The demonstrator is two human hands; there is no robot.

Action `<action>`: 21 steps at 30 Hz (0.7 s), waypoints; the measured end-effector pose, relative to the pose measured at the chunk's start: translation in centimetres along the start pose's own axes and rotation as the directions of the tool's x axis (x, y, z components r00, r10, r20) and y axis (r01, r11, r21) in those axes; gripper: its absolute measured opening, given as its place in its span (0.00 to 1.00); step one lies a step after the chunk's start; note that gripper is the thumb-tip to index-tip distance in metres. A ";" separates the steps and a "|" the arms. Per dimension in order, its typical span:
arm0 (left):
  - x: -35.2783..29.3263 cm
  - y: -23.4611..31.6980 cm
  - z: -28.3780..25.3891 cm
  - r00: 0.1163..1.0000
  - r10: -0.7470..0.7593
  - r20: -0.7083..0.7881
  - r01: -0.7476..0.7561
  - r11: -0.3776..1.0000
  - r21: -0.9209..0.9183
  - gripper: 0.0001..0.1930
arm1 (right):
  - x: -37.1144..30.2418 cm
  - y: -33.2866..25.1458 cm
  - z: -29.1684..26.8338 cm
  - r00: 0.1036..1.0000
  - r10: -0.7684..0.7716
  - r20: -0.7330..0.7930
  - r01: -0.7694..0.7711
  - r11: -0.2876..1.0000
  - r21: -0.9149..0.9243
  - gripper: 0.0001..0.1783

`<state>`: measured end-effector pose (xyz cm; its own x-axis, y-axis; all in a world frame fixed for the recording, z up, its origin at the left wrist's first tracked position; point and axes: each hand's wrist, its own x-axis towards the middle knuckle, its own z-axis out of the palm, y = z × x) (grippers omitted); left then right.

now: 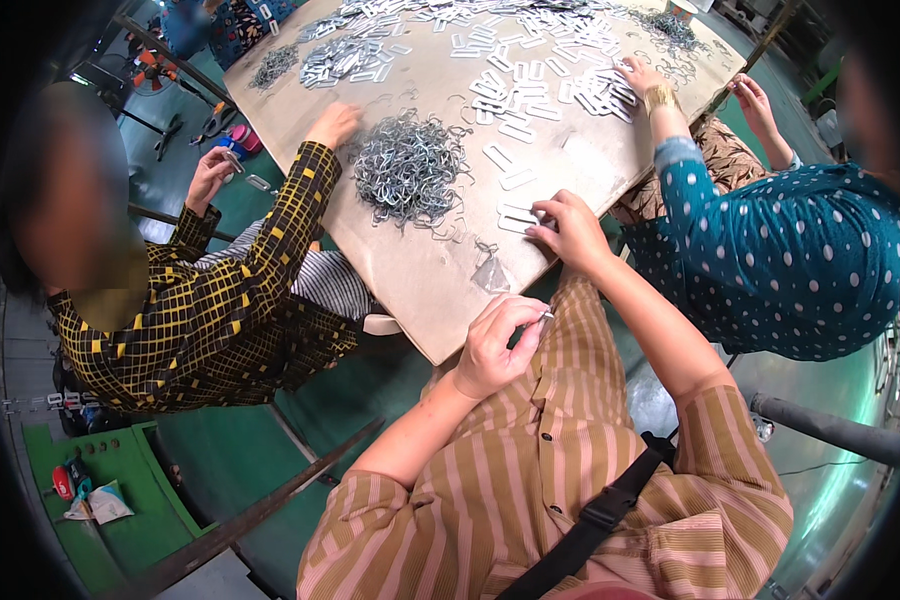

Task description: The person picks up a small metal piece and a hook, assembles them together by hand, and then hangs the completed assembly onto a chain.

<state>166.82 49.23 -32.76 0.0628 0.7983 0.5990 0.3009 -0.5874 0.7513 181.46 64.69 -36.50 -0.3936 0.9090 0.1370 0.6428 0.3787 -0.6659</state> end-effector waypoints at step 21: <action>-1.1 0.8 0.9 0.960 -0.230 -0.160 0.254 0.957 0.143 0.04 | -9.2 -7.6 -3.6 0.993 0.046 0.110 -0.113 0.671 0.733 0.07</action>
<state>167.81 47.98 -33.05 -0.1615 0.8803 0.4462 0.4399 -0.3405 0.8310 182.55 54.04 -30.07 -0.4334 0.9009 0.0241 -0.0061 0.0238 -0.9997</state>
